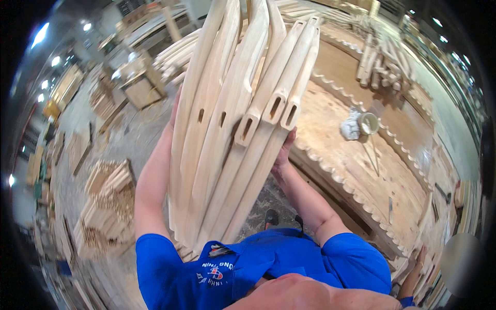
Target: The person picks up and stacks wooden pieces on a workbench and then on the floor. They handle the pieces by hand, arranging them into neat piles.
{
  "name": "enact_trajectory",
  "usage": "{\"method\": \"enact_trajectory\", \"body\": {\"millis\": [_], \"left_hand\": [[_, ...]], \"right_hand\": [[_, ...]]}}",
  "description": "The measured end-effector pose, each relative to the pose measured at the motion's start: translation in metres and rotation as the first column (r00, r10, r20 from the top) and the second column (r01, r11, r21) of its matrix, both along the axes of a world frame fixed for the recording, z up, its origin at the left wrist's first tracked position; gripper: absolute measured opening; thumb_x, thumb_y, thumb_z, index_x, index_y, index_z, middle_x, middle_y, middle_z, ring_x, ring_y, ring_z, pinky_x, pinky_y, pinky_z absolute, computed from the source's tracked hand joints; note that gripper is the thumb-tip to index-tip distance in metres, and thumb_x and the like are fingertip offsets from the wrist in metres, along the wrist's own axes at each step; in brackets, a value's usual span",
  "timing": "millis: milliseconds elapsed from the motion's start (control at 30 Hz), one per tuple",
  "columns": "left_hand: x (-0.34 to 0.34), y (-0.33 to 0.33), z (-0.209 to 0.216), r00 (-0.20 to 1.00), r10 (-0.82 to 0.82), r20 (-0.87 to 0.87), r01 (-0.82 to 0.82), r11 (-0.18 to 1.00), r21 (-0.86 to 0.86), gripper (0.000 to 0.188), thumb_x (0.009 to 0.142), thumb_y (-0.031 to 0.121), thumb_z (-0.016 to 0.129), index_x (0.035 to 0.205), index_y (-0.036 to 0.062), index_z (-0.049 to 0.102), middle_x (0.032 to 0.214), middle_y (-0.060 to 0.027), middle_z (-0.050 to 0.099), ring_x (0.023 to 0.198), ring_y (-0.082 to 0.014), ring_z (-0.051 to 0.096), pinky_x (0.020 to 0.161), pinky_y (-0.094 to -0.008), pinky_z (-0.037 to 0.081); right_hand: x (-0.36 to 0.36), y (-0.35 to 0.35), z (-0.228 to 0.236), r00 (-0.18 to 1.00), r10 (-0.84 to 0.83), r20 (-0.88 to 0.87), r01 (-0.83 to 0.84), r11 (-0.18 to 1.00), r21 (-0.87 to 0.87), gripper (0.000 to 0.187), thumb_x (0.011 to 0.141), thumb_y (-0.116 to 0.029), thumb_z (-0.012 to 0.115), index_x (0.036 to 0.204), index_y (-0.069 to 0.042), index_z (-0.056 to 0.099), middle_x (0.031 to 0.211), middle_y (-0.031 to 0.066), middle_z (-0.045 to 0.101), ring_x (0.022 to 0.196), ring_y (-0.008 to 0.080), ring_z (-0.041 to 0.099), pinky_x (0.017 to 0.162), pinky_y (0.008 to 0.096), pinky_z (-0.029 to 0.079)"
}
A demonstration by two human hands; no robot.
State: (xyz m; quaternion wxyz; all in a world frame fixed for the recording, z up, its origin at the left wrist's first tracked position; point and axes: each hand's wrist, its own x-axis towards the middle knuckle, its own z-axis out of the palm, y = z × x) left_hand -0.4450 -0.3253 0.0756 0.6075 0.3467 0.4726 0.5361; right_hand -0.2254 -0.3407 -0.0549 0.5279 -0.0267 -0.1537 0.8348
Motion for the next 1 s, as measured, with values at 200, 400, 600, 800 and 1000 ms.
{"method": "enact_trajectory", "body": {"millis": [200, 400, 600, 800, 1000], "left_hand": [[0.056, 0.215, -0.019, 0.948, -0.317, -0.024, 0.316, 0.948, -0.027, 0.077, 0.08, 0.069, 0.04, 0.133, 0.0131, 0.043, 0.127, -0.0094, 0.051, 0.109, -0.0231, 0.053, 0.094, -0.0369, 0.042], [0.079, 0.332, -0.051, 0.844, -0.535, -0.037, 0.529, 0.842, -0.102, 0.077, 0.081, 0.069, 0.039, 0.133, 0.0126, 0.043, 0.126, -0.0096, 0.052, 0.108, -0.0225, 0.054, 0.094, -0.0362, 0.043], [0.098, 0.376, -0.053, 0.782, -0.606, -0.145, 0.535, 0.773, -0.341, 0.056, 0.091, 0.05, 0.036, 0.125, 0.0074, 0.051, 0.112, -0.0127, 0.061, 0.092, -0.0209, 0.062, 0.081, -0.0357, 0.05], [0.075, 0.347, -0.056, 0.671, -0.678, -0.3, 0.498, 0.712, -0.495, 0.058, 0.083, 0.053, 0.051, 0.118, 0.0079, 0.056, 0.107, -0.0122, 0.062, 0.089, -0.0189, 0.062, 0.078, -0.0326, 0.05], [0.064, 0.304, -0.035, 0.404, -0.422, -0.812, 0.409, 0.877, -0.252, 0.066, 0.078, 0.052, 0.055, 0.123, 0.0042, 0.046, 0.116, -0.0116, 0.054, 0.1, -0.0202, 0.054, 0.081, -0.0371, 0.045]], "right_hand": [[0.07, 0.151, 0.016, 0.991, -0.121, 0.057, 0.117, 0.991, 0.066, 0.095, 0.071, -0.079, 0.041, 0.133, -0.008, 0.037, 0.128, 0.0155, 0.046, 0.115, 0.0297, 0.047, 0.099, 0.043, 0.039], [0.1, 0.227, 0.028, 0.937, -0.235, 0.259, 0.227, 0.972, 0.062, 0.083, 0.078, -0.073, 0.039, 0.132, -0.01, 0.039, 0.128, 0.0121, 0.046, 0.111, 0.0276, 0.049, 0.097, 0.0422, 0.04], [0.169, 0.262, 0.027, 0.192, 0.019, 0.981, 0.138, 0.989, -0.046, 0.063, 0.082, -0.056, 0.05, 0.122, -0.007, 0.045, 0.109, 0.0089, 0.052, 0.094, 0.021, 0.054, 0.071, 0.0353, 0.047], [0.163, 0.259, 0.009, -0.094, -0.442, 0.892, 0.102, 0.887, 0.45, 0.049, 0.078, -0.037, 0.065, 0.101, 0.005, 0.055, 0.087, 0.0172, 0.065, 0.08, 0.023, 0.063, 0.074, 0.0335, 0.049], [0.154, 0.247, 0.019, -0.097, -0.438, 0.894, -0.057, 0.899, 0.434, 0.049, 0.082, -0.04, 0.059, 0.104, 0.004, 0.056, 0.089, 0.018, 0.065, 0.085, 0.0252, 0.063, 0.079, 0.0342, 0.047]]}}
